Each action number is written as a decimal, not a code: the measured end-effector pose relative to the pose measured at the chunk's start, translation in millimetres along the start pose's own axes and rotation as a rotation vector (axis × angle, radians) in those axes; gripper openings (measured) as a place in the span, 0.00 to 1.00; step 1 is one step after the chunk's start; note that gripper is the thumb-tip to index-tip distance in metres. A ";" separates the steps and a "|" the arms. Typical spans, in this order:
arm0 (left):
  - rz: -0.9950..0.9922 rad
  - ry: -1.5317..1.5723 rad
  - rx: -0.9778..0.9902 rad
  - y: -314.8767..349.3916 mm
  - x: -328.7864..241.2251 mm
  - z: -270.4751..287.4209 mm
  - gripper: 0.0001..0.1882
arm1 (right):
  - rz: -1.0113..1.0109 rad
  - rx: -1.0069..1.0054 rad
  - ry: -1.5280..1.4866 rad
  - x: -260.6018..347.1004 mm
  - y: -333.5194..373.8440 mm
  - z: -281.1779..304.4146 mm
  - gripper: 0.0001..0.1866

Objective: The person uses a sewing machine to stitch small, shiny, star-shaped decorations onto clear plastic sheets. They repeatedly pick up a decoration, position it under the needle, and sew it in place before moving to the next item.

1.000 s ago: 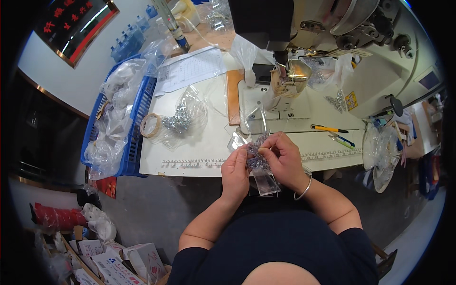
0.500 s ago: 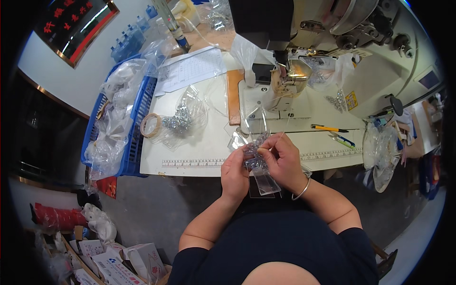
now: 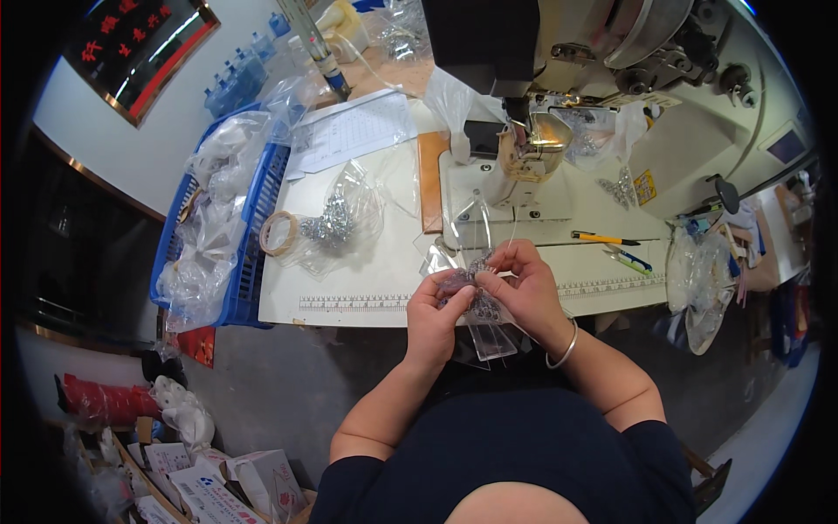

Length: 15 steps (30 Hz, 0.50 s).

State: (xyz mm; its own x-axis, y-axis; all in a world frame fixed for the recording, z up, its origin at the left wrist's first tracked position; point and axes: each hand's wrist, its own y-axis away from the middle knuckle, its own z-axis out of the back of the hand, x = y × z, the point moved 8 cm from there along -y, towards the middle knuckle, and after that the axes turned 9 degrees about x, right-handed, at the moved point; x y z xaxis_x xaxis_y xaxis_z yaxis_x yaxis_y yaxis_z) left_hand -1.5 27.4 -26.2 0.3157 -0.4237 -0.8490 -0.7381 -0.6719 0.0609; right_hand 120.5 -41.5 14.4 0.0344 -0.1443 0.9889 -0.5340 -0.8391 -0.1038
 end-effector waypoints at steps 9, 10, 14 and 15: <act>0.142 -0.151 0.160 -11.0 -13.9 -4.4 0.17 | -0.005 0.081 -0.127 -5.9 -4.9 1.5 0.07; 0.156 -0.196 0.180 -12.0 -15.7 -5.2 0.17 | -0.047 0.095 -0.161 -10.5 -6.6 0.7 0.06; 0.130 -0.183 0.152 -19.8 -9.6 4.9 0.17 | -0.195 0.132 -0.352 -26.8 -15.3 -0.6 0.06; 0.134 -0.169 0.148 -21.4 -7.5 5.0 0.17 | -0.229 0.134 -0.410 -28.7 -17.6 -1.0 0.06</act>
State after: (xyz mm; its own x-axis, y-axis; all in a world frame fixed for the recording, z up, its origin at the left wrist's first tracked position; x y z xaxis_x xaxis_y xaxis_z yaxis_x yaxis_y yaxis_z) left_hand 8.9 48.0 -23.8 0.1145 -0.3871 -0.9149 -0.8496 -0.5155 0.1118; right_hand 128.0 -22.0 -12.1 0.4826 -0.1203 0.8675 -0.3610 -0.9298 0.0719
